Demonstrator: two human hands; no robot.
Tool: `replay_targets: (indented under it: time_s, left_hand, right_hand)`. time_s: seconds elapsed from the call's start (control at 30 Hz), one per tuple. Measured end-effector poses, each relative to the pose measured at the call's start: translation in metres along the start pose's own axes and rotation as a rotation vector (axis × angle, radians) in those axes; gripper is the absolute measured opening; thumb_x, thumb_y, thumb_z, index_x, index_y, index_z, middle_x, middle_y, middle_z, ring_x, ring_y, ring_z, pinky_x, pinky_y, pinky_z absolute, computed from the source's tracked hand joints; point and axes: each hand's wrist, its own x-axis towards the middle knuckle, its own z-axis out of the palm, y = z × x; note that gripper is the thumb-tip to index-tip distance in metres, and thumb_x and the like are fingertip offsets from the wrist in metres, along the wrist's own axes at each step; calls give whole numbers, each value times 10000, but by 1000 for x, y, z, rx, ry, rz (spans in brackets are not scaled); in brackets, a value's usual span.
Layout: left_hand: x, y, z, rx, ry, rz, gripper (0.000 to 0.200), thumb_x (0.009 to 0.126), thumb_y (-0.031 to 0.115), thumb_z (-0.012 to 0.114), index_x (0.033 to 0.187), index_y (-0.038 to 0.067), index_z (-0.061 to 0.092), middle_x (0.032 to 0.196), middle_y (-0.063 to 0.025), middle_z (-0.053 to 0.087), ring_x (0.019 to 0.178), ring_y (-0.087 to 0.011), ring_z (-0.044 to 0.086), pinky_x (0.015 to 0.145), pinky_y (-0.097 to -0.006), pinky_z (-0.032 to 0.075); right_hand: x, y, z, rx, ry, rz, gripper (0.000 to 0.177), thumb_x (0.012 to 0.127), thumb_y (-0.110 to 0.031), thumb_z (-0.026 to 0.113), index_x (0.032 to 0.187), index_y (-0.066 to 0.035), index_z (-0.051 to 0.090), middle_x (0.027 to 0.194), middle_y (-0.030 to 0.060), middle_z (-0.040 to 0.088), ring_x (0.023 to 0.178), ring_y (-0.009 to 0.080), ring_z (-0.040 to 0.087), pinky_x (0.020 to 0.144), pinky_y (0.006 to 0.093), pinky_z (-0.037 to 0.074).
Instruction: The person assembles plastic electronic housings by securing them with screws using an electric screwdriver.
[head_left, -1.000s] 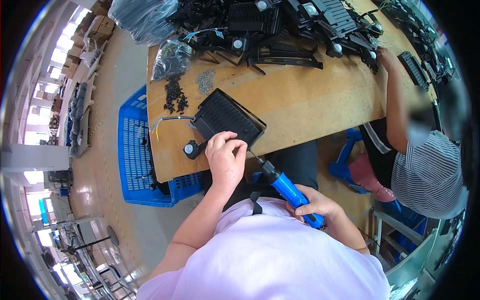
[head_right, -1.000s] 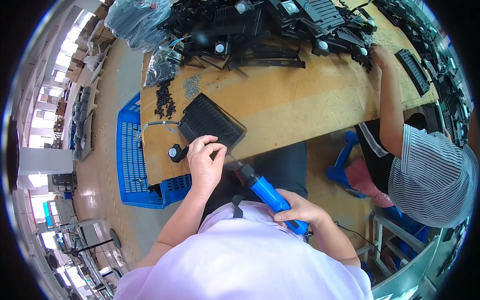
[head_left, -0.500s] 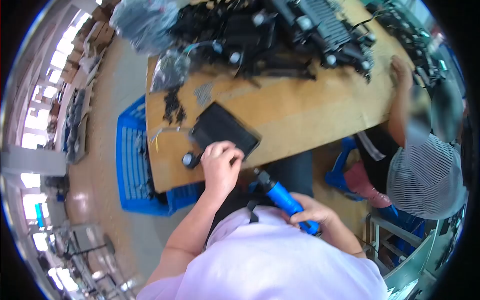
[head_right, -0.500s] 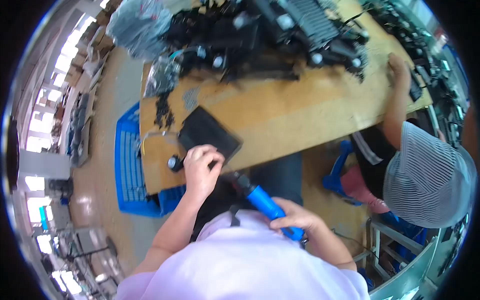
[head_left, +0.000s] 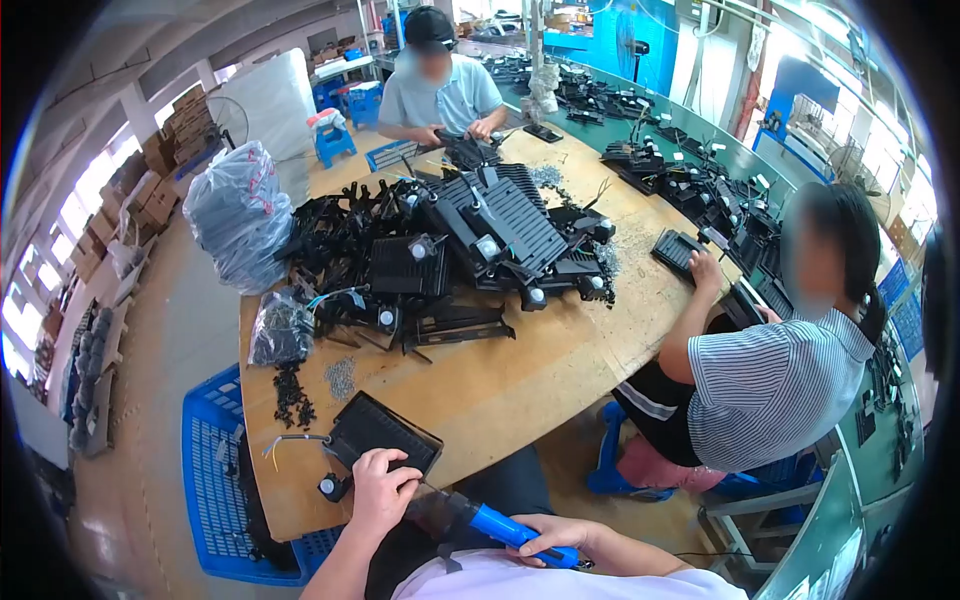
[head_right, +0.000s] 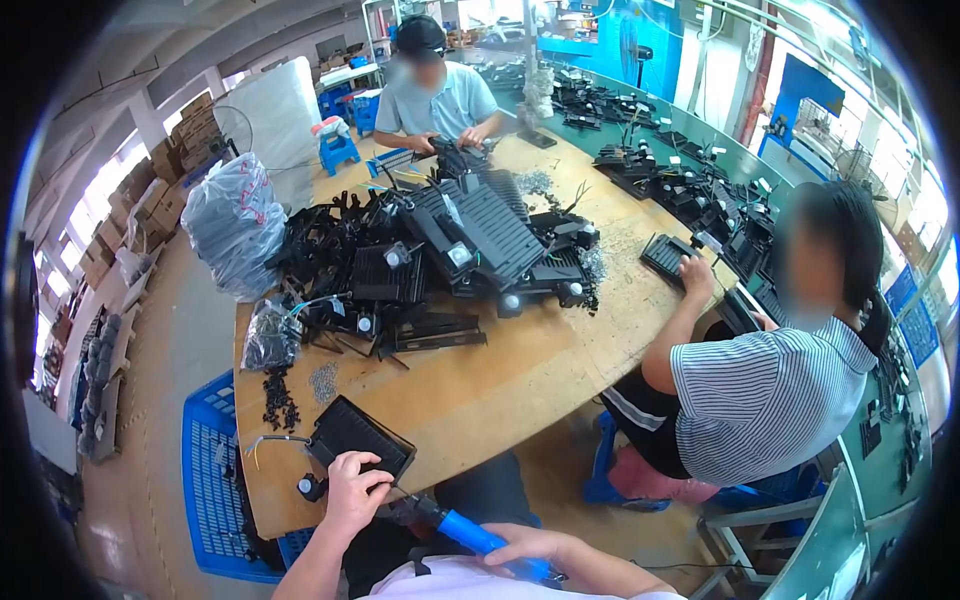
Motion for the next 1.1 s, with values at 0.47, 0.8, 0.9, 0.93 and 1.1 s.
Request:
replay_targets:
  time_s: [0.47, 0.8, 0.9, 0.93, 1.1]
  left_hand:
    - [8, -4, -3, -18, -22, 87, 157, 696, 91, 785, 844, 131, 748, 1137, -69, 654, 1126, -316, 586, 993, -472, 438]
    - [23, -26, -12, -41, 52, 37, 349, 870, 13, 602, 1207, 66, 675, 1215, -141, 652, 1174, -344, 602, 1016, -472, 437]
    - [31, -28, 3, 123, 49, 51, 453, 876, 53, 604, 1316, 149, 654, 1332, -84, 637, 1292, -320, 543, 1070, -522, 400]
    - [33, -26, 5, 153, 15, 58, 473, 882, 58, 597, 1339, 170, 645, 1361, -71, 628, 1315, -319, 530, 1083, -534, 389]
    - [39, -30, 8, 179, -93, 113, 580, 815, -1, 543, 1351, 192, 651, 1405, -42, 614, 1316, -307, 514, 1079, -487, 371]
  right_hand:
    - [1, -7, -2, 53, 17, 19, 708, 821, -412, 858, 1264, -17, 471, 926, 40, 585, 691, 101, 577, 611, 241, 486]
    - [2, -21, 2, 134, 109, 107, 844, 717, -308, 917, 1351, -2, 451, 929, 94, 618, 675, 165, 627, 606, 285, 511]
    - [3, -21, 1, 142, 96, 117, 857, 714, -318, 914, 1358, 2, 447, 926, 97, 617, 670, 169, 626, 607, 290, 508]
    - [3, -22, 1, 134, 99, 122, 860, 713, -320, 914, 1358, 3, 446, 927, 98, 618, 668, 169, 625, 608, 291, 509]
    - [3, -25, -2, 118, 113, 145, 871, 707, -336, 918, 1355, 6, 448, 934, 103, 626, 659, 167, 626, 602, 286, 512]
